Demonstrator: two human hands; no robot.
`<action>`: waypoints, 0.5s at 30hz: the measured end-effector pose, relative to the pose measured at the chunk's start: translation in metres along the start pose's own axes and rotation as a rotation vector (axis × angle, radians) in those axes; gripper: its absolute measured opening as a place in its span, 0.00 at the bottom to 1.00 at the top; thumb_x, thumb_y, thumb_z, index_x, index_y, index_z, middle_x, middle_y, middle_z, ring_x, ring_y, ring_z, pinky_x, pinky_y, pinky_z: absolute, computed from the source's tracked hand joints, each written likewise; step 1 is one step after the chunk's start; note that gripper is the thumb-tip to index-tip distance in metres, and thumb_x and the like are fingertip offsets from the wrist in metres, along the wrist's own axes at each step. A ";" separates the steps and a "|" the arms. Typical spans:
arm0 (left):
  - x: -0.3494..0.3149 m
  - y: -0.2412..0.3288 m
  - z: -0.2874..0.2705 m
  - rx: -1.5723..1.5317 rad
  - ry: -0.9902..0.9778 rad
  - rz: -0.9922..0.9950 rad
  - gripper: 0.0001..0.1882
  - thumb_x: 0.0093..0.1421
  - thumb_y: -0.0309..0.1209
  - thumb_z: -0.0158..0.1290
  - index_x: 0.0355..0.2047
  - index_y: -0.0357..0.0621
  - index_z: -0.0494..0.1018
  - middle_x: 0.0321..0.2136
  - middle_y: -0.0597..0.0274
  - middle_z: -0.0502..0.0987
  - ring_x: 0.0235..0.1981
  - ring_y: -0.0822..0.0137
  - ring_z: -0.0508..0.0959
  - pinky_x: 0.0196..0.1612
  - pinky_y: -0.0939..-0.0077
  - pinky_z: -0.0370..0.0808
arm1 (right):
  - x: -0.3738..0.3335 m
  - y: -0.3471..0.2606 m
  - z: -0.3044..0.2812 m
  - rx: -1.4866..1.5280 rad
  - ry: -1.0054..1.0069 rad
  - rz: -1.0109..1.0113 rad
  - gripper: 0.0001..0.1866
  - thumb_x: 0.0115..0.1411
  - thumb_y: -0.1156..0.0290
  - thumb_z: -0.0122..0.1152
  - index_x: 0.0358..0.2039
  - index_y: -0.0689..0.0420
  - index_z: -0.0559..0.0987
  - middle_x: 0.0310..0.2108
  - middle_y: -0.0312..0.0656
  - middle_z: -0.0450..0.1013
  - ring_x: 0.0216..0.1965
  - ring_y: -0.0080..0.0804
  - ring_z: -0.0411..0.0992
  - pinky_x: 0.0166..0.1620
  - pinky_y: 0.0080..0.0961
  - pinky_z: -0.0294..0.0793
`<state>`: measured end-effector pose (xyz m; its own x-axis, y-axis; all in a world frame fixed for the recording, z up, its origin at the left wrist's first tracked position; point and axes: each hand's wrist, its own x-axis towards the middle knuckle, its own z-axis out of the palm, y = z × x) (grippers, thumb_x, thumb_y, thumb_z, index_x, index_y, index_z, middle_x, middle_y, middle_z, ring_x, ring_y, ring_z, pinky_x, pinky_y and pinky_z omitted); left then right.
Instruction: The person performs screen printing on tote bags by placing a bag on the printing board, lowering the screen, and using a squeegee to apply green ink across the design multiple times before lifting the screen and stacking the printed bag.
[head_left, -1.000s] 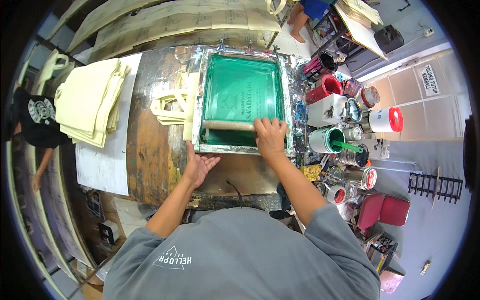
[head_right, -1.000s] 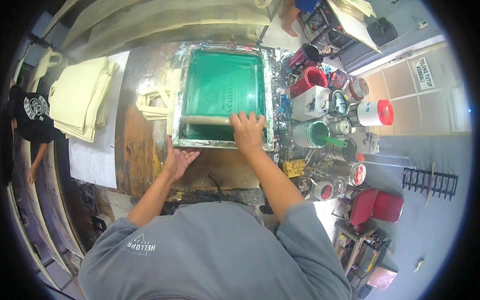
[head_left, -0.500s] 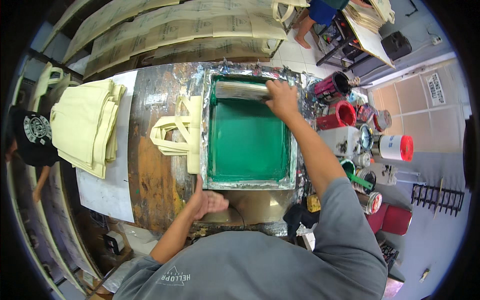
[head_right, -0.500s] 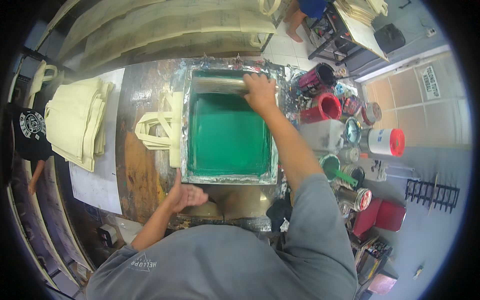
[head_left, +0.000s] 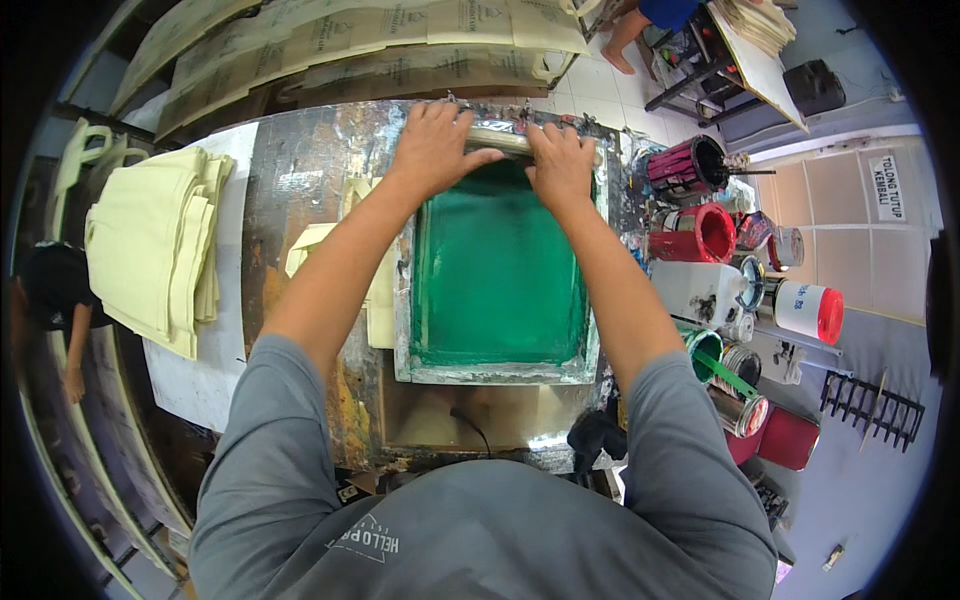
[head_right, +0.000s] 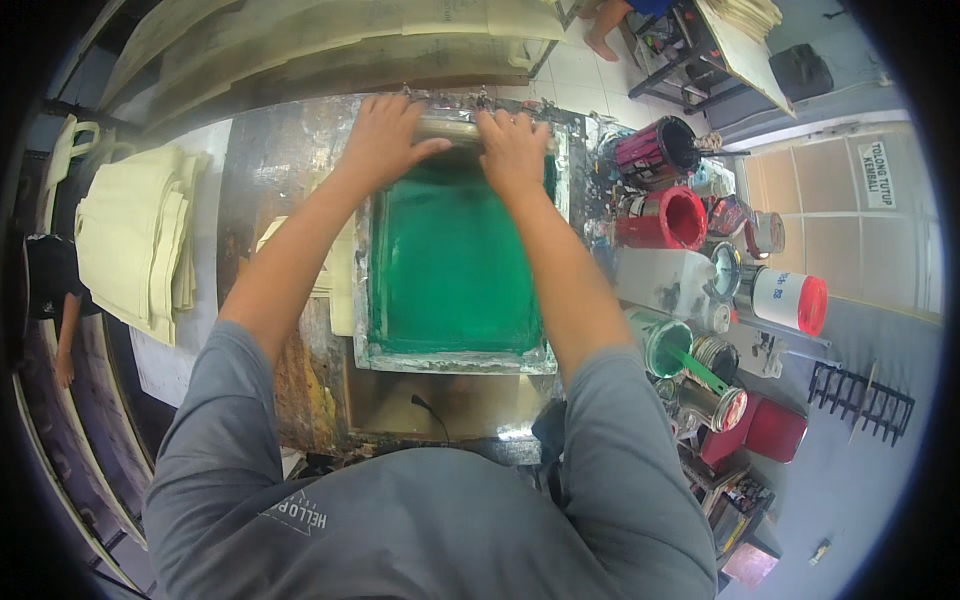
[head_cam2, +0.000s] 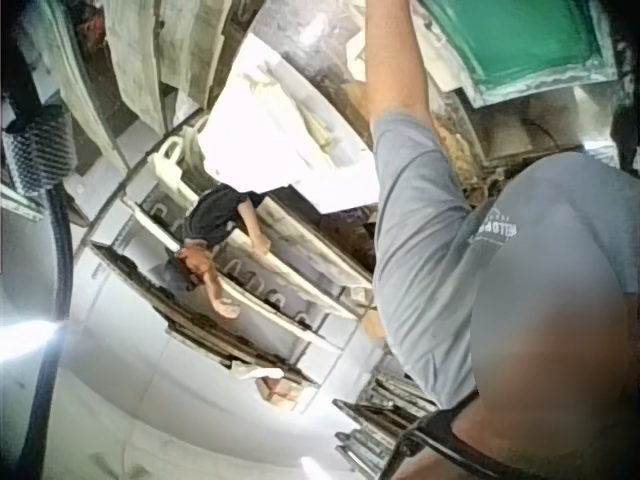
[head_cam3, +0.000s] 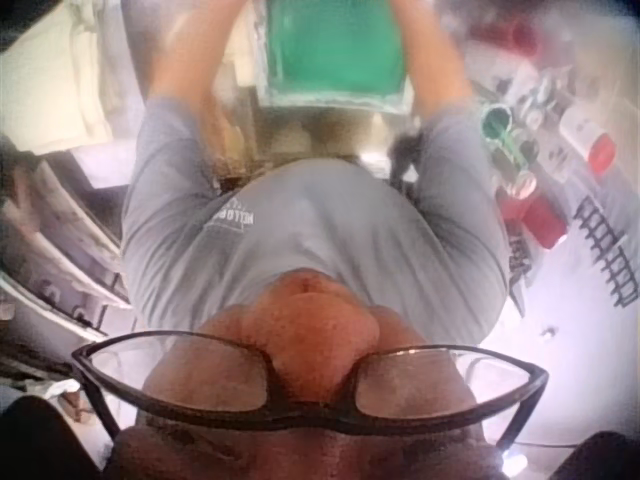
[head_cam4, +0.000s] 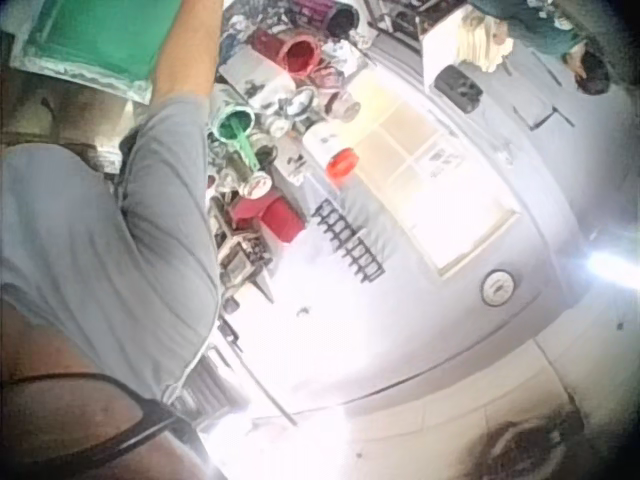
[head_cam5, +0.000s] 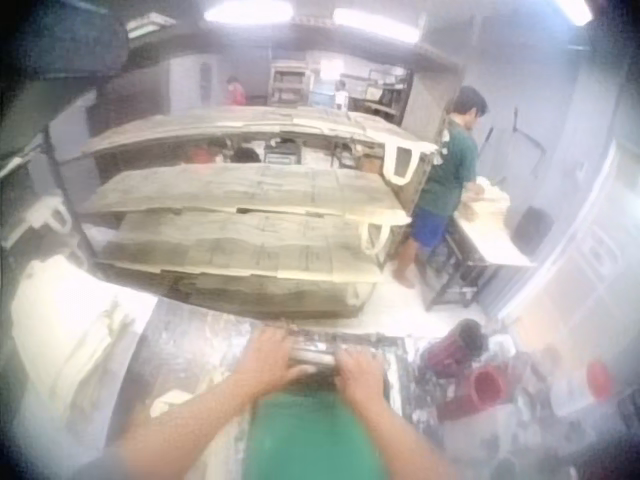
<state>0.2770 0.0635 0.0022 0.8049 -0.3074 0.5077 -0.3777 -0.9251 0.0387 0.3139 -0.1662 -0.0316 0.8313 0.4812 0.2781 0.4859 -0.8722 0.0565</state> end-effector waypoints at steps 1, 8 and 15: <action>-0.002 0.000 0.008 -0.018 -0.092 -0.063 0.32 0.64 0.61 0.58 0.44 0.40 0.81 0.38 0.49 0.81 0.44 0.49 0.81 0.48 0.56 0.77 | 0.001 0.003 -0.002 0.037 -0.063 -0.042 0.33 0.47 0.64 0.81 0.54 0.43 0.76 0.48 0.33 0.76 0.53 0.41 0.74 0.54 0.49 0.66; -0.046 0.032 0.013 0.020 -0.168 -0.259 0.32 0.62 0.64 0.58 0.26 0.43 0.75 0.27 0.55 0.80 0.31 0.52 0.82 0.35 0.56 0.77 | -0.003 0.019 -0.012 0.086 -0.044 -0.312 0.29 0.49 0.64 0.80 0.49 0.47 0.73 0.44 0.35 0.75 0.50 0.41 0.75 0.53 0.45 0.70; -0.080 0.063 -0.003 -0.033 -0.130 -0.237 0.31 0.60 0.64 0.60 0.25 0.45 0.74 0.23 0.58 0.77 0.27 0.53 0.80 0.32 0.58 0.76 | -0.052 0.009 -0.035 0.042 -0.189 -0.286 0.30 0.49 0.62 0.80 0.50 0.47 0.73 0.43 0.35 0.75 0.47 0.40 0.76 0.49 0.44 0.69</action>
<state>0.1878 0.0307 -0.0332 0.9237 -0.1113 0.3666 -0.1850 -0.9675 0.1724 0.2659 -0.2026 -0.0125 0.6933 0.7168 0.0741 0.7138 -0.6972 0.0663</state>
